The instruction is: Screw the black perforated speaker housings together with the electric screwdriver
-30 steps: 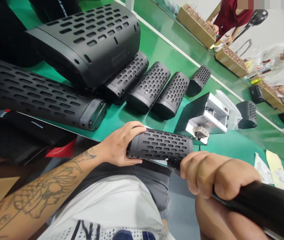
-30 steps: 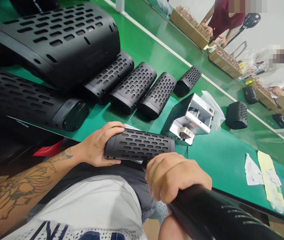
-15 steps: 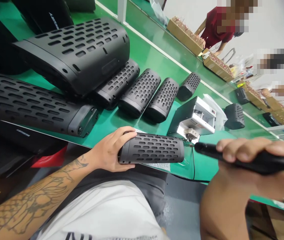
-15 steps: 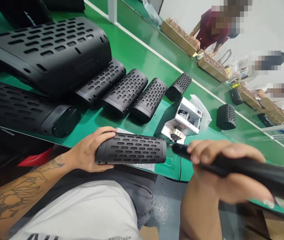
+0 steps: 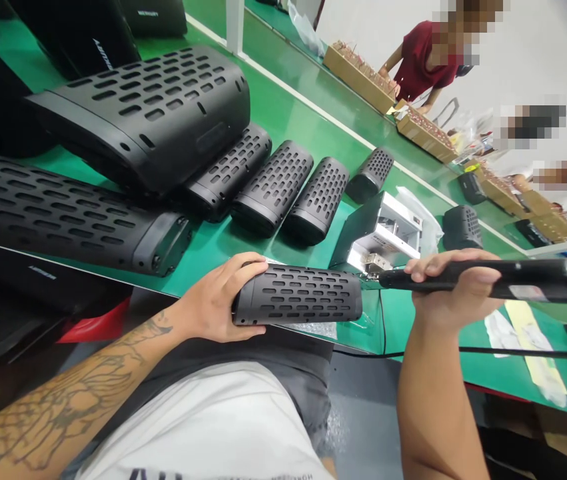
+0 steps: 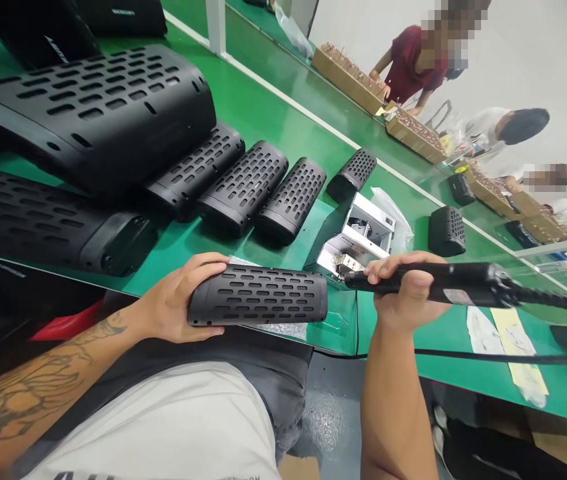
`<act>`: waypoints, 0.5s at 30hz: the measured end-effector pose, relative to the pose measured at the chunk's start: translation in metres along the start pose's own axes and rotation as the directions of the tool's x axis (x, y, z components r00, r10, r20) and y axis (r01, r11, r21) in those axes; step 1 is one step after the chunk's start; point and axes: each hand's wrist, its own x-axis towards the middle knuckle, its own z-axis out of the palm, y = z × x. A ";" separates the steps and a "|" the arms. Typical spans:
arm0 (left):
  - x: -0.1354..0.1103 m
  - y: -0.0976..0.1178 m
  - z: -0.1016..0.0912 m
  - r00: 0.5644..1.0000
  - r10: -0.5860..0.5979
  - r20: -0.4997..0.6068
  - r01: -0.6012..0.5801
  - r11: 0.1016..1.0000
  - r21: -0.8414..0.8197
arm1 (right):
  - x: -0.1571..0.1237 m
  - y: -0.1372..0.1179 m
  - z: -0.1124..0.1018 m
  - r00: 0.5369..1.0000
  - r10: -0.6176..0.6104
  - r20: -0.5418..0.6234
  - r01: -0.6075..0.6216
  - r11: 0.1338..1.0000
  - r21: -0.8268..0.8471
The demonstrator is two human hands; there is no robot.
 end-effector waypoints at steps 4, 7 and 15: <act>0.000 0.000 0.000 1.000 0.014 0.006 -0.014 1.000 0.002 | 0.006 0.005 0.002 0.997 -0.063 -0.041 0.063 0.998 -0.001; -0.001 0.000 0.000 1.000 -0.017 0.013 0.017 1.000 0.000 | 0.008 0.012 0.003 0.999 -0.040 -0.016 0.040 0.999 -0.010; 0.003 -0.005 -0.003 0.999 0.025 0.042 -0.020 0.995 -0.102 | 0.002 -0.008 0.006 0.999 0.030 0.019 -0.031 1.000 0.003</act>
